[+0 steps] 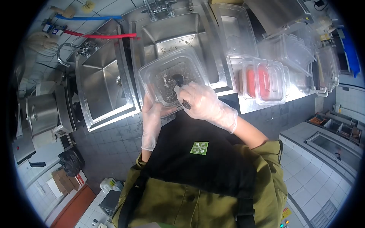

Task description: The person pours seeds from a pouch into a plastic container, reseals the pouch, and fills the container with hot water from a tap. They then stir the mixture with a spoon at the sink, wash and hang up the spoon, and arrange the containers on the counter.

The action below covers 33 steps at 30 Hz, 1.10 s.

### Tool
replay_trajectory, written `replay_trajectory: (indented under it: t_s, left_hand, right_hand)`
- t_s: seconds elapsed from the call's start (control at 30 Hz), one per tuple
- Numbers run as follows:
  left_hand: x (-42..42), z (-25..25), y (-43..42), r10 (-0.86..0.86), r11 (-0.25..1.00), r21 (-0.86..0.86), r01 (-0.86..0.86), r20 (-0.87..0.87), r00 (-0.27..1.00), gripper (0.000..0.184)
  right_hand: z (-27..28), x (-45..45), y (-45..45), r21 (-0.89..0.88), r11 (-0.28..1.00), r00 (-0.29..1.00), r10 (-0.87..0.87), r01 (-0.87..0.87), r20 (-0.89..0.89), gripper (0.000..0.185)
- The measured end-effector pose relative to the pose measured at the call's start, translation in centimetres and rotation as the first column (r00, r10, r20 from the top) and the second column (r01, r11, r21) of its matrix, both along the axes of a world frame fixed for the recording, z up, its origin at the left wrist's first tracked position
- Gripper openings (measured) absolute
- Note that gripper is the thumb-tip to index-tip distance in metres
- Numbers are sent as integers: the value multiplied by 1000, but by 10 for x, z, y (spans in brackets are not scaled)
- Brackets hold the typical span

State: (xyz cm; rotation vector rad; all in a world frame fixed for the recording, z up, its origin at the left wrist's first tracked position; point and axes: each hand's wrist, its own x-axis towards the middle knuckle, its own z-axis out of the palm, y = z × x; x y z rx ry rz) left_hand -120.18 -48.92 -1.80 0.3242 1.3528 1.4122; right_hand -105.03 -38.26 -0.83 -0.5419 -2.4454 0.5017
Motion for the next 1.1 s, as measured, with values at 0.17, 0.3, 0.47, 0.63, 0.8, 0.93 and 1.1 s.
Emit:
replay_trajectory:
  t_s: [0.17, 0.3, 0.47, 0.63, 0.8, 0.93, 1.1]
  left_hand:
    - [-4, -14, -2, -14, 999, 30, 16, -82, 997, 71]
    - [-4, -10, -3, 27, 999, 27, -26, -59, 998, 68]
    - [-3, -5, -3, -13, 1000, -8, 13, -22, 1000, 72]
    - [-4, -10, -5, -3, 1000, -4, 2, -63, 998, 72]
    - [-4, -3, -5, 11, 1000, 6, -11, -8, 1000, 73]
    - [-4, -5, -5, 5, 1000, 3, -5, -23, 1000, 72]
    - [-7, -7, -4, 13, 1000, 11, -13, -15, 1000, 71]
  right_hand:
    - [-7, -12, -8, -82, 985, 988, 146, -150, -54, 29]
    - [-1, -2, -9, -158, 969, 981, 192, -192, -19, 26]
    - [5, 1, 1, 12, 1000, 999, 24, -24, 34, 27]
    - [-7, -12, -4, -83, 986, 989, 139, -143, -44, 27]
    - [3, 1, 0, -127, 972, 977, 205, -198, 50, 24]
    - [0, -5, 4, -25, 998, 999, 49, -49, -11, 19]
    - [2, -3, -2, -108, 972, 978, 211, -210, -3, 23]
